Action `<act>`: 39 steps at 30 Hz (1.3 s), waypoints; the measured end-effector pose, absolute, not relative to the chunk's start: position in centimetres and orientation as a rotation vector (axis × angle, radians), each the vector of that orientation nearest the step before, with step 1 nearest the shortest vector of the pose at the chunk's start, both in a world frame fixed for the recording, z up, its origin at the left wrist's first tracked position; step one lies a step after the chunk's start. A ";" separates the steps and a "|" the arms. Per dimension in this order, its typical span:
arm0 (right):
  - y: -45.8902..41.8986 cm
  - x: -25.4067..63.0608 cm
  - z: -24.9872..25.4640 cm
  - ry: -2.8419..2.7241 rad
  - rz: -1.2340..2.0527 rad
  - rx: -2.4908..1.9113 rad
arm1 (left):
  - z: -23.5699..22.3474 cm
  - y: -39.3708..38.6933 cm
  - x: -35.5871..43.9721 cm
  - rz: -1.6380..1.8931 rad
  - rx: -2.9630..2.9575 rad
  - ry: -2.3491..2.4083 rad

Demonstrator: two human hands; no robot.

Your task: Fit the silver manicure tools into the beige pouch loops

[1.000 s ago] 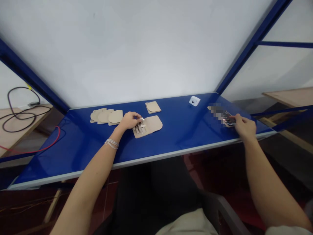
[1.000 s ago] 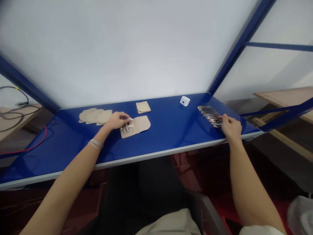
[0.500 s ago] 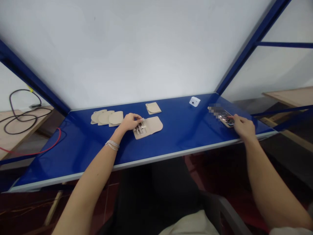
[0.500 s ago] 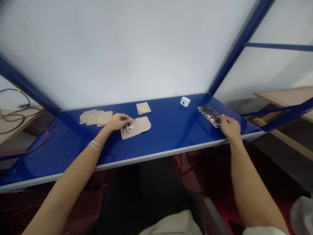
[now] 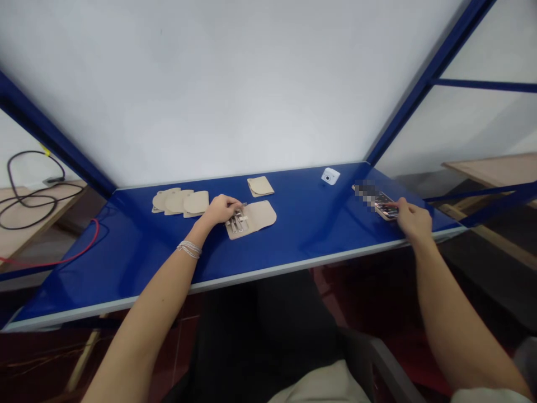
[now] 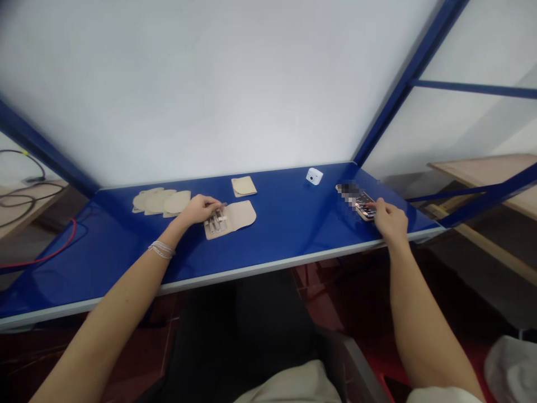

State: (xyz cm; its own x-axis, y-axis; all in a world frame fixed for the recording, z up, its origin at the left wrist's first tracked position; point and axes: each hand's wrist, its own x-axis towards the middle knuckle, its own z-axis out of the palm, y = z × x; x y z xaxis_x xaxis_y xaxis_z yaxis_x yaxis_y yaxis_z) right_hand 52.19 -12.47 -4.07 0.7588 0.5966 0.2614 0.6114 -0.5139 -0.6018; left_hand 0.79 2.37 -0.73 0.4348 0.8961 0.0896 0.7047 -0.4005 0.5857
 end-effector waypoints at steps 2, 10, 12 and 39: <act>-12.5 51.8 -3.6 -0.937 0.011 -2.282 | -0.7 2.4 0.8 0.548 2.243 1.353; -12.6 51.3 -3.7 -0.910 -0.012 -2.166 | -0.8 2.7 0.6 0.540 2.235 1.402; -12.7 51.3 -3.9 -0.789 -0.066 -2.142 | -1.0 2.8 0.5 0.536 2.231 1.412; -12.3 52.4 -4.3 -0.886 -0.071 -2.266 | -0.5 2.5 0.7 0.540 2.214 1.444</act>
State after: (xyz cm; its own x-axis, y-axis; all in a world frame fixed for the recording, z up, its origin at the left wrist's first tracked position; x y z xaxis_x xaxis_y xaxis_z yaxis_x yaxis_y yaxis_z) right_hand 52.41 -12.34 -4.29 0.7653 0.5774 0.2844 0.6153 -0.5266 -0.5866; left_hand 0.66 2.49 -0.49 0.3787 0.9218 0.0827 0.7498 -0.3580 0.5564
